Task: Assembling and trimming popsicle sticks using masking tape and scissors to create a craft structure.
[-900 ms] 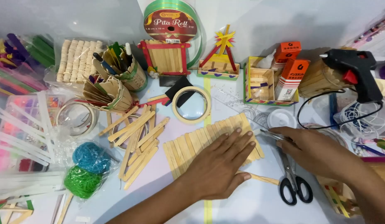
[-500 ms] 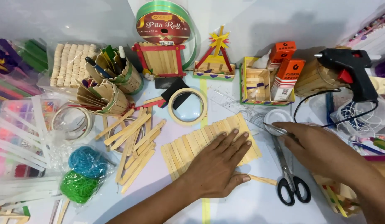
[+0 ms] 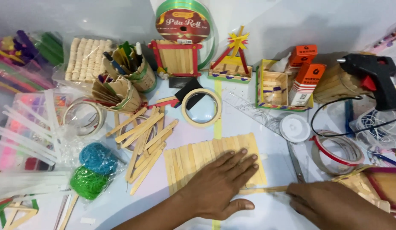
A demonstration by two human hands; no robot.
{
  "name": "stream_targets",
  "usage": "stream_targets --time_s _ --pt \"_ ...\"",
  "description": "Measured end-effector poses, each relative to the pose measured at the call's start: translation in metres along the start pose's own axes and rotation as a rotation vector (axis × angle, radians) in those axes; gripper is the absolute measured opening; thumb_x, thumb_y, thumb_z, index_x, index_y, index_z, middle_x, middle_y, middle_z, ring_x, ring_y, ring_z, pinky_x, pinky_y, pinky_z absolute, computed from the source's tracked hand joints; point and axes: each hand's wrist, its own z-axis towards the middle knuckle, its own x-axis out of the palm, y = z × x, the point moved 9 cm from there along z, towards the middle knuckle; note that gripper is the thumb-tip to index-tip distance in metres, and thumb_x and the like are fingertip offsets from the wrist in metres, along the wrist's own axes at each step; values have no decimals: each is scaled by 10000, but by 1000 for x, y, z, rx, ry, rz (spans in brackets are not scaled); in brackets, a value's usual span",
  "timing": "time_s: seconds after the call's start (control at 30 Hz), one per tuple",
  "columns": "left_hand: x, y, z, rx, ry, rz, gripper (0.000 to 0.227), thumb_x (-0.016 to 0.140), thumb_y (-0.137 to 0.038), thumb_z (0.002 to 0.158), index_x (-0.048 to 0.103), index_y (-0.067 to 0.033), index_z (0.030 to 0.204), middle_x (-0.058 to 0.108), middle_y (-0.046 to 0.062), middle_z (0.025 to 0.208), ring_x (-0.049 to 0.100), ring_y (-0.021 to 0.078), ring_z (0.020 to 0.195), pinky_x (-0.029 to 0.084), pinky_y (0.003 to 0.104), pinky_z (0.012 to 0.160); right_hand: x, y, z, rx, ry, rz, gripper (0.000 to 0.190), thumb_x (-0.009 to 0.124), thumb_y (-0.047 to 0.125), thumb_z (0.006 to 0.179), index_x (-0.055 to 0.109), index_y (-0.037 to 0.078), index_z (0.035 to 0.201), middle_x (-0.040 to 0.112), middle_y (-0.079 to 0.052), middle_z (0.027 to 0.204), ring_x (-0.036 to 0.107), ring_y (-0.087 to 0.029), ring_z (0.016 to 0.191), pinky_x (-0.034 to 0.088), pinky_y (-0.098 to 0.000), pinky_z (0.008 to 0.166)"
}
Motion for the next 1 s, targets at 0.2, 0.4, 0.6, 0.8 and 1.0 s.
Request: stream_targets --time_s 0.2,0.4,0.6,0.8,1.0 --pt "-6 -13 -3 5 -68 -19 792 230 -526 1057 368 81 1546 362 286 1634 289 433 1560 198 510 1291 -11 -1 -7 94 18 -10 263 704 667 880 688 560 1119 759 356 1153 760 53 1050 601 -176 885" --pt "-34 -8 -35 -241 -186 6 640 404 -356 1083 372 103 1527 363 291 1619 282 441 1531 188 535 1251 -87 61 -28 -360 -857 134 325 672 362 892 713 246 1192 731 32 1102 731 -186 963 591 -344 769" --pt "-20 2 -74 -482 -163 503 783 382 -525 1071 245 47 1588 257 224 1680 237 350 1570 191 429 1299 -87 145 -16 -724 -1014 -65 507 546 284 1007 496 50 1454 463 -179 1559 442 -402 1414 357 -534 1171" --pt "-13 11 -85 -481 -187 480 746 346 -504 1085 276 48 1582 267 223 1680 232 357 1573 190 441 1289 -63 159 8 -614 -1000 -314 850 492 554 997 216 48 1622 204 -149 1712 157 -338 1594 133 -458 1306" --pt "-21 11 -86 -481 -215 329 663 380 -379 1087 291 54 1582 293 235 1669 251 385 1558 202 477 1269 -62 160 7 -644 -969 -273 855 481 537 1004 180 39 1630 173 -163 1718 131 -363 1596 126 -479 1301"
